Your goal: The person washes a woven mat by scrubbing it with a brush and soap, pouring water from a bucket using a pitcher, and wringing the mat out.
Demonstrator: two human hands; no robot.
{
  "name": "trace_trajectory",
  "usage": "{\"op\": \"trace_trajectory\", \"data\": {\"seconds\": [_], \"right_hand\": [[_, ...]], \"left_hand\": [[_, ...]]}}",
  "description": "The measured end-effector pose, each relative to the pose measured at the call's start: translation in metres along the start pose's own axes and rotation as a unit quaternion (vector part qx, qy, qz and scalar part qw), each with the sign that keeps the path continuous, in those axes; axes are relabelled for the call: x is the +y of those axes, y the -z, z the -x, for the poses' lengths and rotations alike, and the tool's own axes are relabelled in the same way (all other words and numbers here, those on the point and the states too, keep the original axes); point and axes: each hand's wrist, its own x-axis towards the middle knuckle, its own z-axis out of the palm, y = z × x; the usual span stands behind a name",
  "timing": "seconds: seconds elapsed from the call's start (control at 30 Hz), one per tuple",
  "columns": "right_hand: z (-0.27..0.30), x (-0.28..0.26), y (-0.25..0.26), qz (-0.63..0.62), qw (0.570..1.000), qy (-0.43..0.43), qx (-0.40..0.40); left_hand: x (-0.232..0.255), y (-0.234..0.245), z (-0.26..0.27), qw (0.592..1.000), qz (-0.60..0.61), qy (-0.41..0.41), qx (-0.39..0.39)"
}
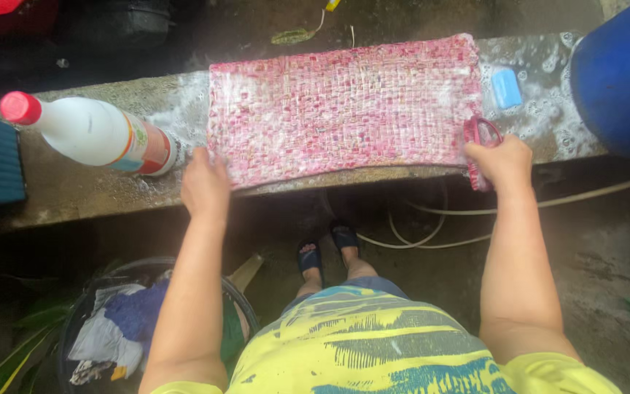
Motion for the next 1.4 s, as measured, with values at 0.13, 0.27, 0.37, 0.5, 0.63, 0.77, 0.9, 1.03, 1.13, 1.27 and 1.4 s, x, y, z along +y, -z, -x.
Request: {"op": "trace_trajectory", "data": {"seconds": [0.13,0.27,0.37,0.5,0.63,0.77,0.9,1.03,1.13,1.27,1.4], "right_hand": [[-0.021,-0.046,0.011,-0.031,0.988,0.132,0.07],[-0.01,-0.098,-0.019,-0.001,0.958,0.274,0.08],[0.021,-0.085,-0.017,0.04,0.943,0.319,0.088],[0.023,-0.055,-0.006,0.022,0.907,0.41,0.09],[-0.121,-0.094,-0.023,-0.043,0.934,0.341,0.1],[-0.163,-0.108,-0.028,-0.004,0.922,0.363,0.132],[-0.059,-0.045,-0.003,-0.051,0.91,0.405,-0.072],[-0.051,-0.029,0.002,0.015,0.906,0.422,-0.039],[-0.135,-0.071,-0.022,-0.034,0.902,0.43,0.019],[-0.187,-0.114,-0.033,-0.016,0.898,0.419,0.137],[-0.08,-0.053,-0.006,-0.007,0.892,0.448,-0.064]], "left_hand": [[0.055,-0.07,-0.009,0.981,-0.101,-0.143,0.082],[0.176,-0.173,0.03,0.914,0.035,-0.396,-0.077],[0.229,-0.203,0.039,0.92,0.007,-0.382,-0.088],[0.24,-0.199,0.039,0.914,-0.068,-0.362,-0.17],[0.251,-0.19,0.037,0.904,-0.094,-0.355,-0.219],[0.254,-0.18,0.04,0.9,-0.126,-0.342,-0.238],[0.259,-0.175,0.039,0.908,-0.106,-0.344,-0.216],[0.26,-0.179,0.032,0.902,-0.121,-0.346,-0.229],[0.259,-0.18,0.035,0.903,-0.118,-0.349,-0.222],[0.256,-0.178,0.037,0.899,-0.134,-0.34,-0.243],[0.263,-0.176,0.04,0.908,-0.122,-0.337,-0.217]]}}
